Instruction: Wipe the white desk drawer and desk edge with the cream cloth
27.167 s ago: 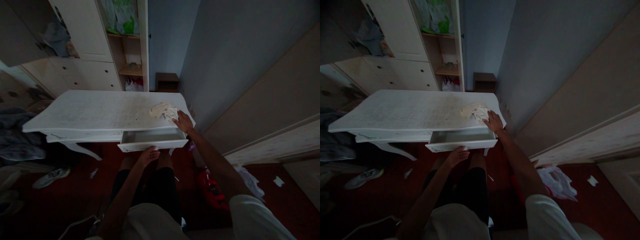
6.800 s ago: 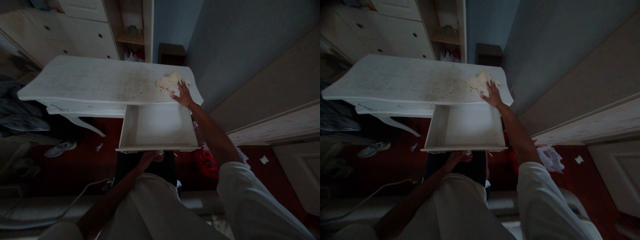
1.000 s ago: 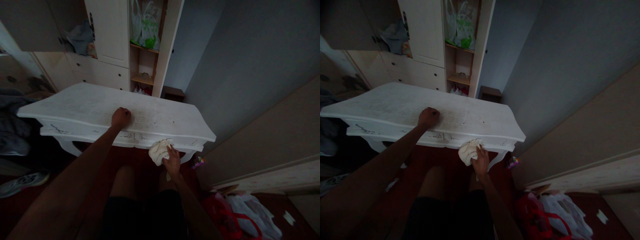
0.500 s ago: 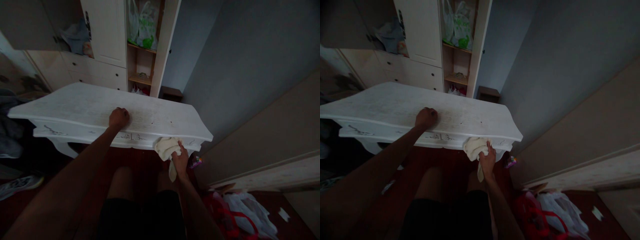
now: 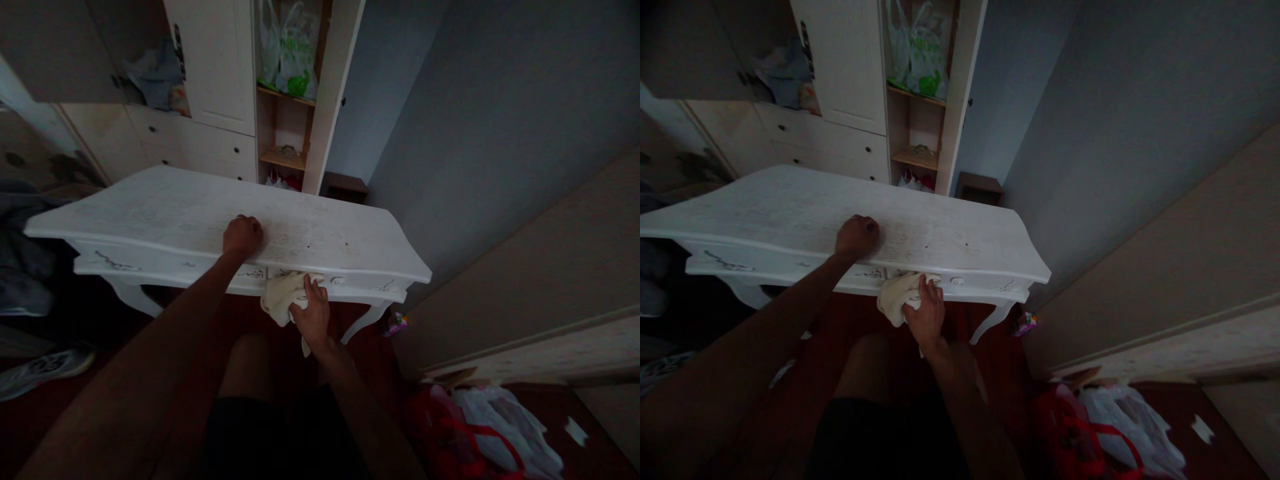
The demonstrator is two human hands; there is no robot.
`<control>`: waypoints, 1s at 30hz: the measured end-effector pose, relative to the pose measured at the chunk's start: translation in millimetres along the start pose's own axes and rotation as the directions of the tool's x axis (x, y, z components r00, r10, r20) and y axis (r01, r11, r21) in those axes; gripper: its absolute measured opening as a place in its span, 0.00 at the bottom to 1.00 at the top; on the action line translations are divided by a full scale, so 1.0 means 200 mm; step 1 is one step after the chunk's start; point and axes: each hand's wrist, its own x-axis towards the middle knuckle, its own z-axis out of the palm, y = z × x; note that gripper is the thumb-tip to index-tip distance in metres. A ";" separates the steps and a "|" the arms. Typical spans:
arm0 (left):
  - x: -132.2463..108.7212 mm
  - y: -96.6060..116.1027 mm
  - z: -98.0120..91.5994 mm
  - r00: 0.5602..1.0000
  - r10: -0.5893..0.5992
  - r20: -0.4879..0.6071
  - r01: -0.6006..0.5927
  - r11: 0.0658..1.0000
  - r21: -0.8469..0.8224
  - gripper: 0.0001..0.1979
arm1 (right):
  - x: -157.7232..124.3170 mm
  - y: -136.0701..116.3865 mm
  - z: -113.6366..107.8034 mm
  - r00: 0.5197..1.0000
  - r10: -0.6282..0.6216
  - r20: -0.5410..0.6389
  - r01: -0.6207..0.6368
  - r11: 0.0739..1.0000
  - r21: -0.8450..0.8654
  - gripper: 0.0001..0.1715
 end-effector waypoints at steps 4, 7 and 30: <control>-0.01 0.01 -0.02 1.000 -0.004 0.008 0.004 1.000 -0.016 0.19 | 0.03 -0.06 0.06 0.983 -0.149 0.103 0.152 0.988 -0.018 0.46; -0.02 0.02 -0.03 1.000 -0.018 0.021 0.018 1.000 -0.021 0.19 | 0.05 -0.09 0.07 0.954 -0.235 0.188 0.245 0.969 -0.032 0.47; -0.01 0.00 -0.01 1.000 -0.024 0.008 0.025 0.999 -0.037 0.20 | -0.13 0.66 -0.34 0.997 0.061 0.051 -0.039 0.935 -0.353 0.38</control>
